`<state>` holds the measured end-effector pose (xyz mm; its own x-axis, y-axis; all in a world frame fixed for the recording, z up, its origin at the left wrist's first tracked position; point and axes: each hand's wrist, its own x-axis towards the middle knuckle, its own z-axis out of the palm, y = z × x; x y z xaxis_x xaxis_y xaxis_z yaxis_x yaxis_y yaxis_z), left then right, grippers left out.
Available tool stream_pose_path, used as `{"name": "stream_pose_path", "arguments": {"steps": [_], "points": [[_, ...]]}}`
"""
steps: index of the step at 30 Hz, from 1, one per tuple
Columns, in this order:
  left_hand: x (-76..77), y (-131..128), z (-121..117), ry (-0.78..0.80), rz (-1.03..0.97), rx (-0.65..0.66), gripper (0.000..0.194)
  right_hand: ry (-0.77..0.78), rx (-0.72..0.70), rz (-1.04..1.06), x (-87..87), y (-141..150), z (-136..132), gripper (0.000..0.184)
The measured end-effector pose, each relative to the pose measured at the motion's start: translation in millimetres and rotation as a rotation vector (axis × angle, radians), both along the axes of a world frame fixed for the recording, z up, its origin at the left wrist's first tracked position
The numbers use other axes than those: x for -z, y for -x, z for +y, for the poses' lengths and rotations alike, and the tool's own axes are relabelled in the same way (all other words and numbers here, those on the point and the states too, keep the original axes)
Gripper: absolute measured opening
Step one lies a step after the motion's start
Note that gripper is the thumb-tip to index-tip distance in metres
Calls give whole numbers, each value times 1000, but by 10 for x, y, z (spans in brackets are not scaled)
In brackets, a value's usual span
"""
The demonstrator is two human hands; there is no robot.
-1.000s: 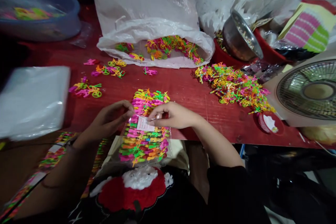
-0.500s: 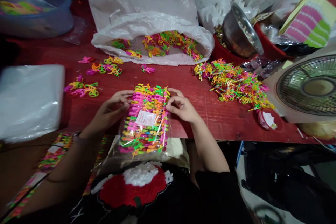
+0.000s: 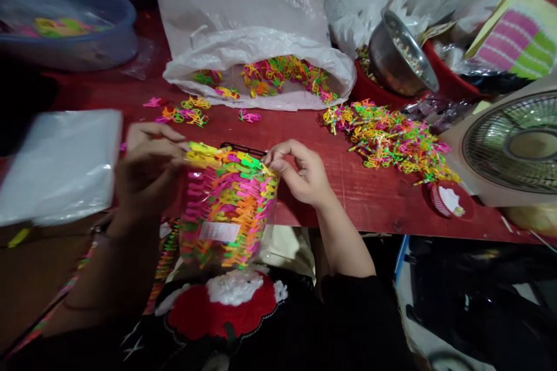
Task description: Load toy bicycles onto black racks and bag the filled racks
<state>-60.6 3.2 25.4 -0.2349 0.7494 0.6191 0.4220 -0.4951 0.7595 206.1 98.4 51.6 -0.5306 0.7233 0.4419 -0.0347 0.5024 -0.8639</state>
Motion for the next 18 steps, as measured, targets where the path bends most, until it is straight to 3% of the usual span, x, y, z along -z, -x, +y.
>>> {"name": "stream_pose_path", "arguments": {"steps": [2, 5, 9, 13, 18], "points": [[-205, -23, -93, -62, 1, 11, 21, -23, -23, -7, -156, 58, -86, 32], [-469, -52, -238, -145, -37, 128, 22, -79, -119, -32, -386, 133, -188, 33], [-682, 3, -413, -209, -45, 281, 15, -215, -237, -65, -616, 162, -275, 30], [-702, 161, -514, -146, 25, 293, 20, -212, -291, -93, -595, 162, -277, 23], [-519, 284, -600, 63, 89, 332, 25, -318, -444, -298, -423, 155, -302, 19]]}}
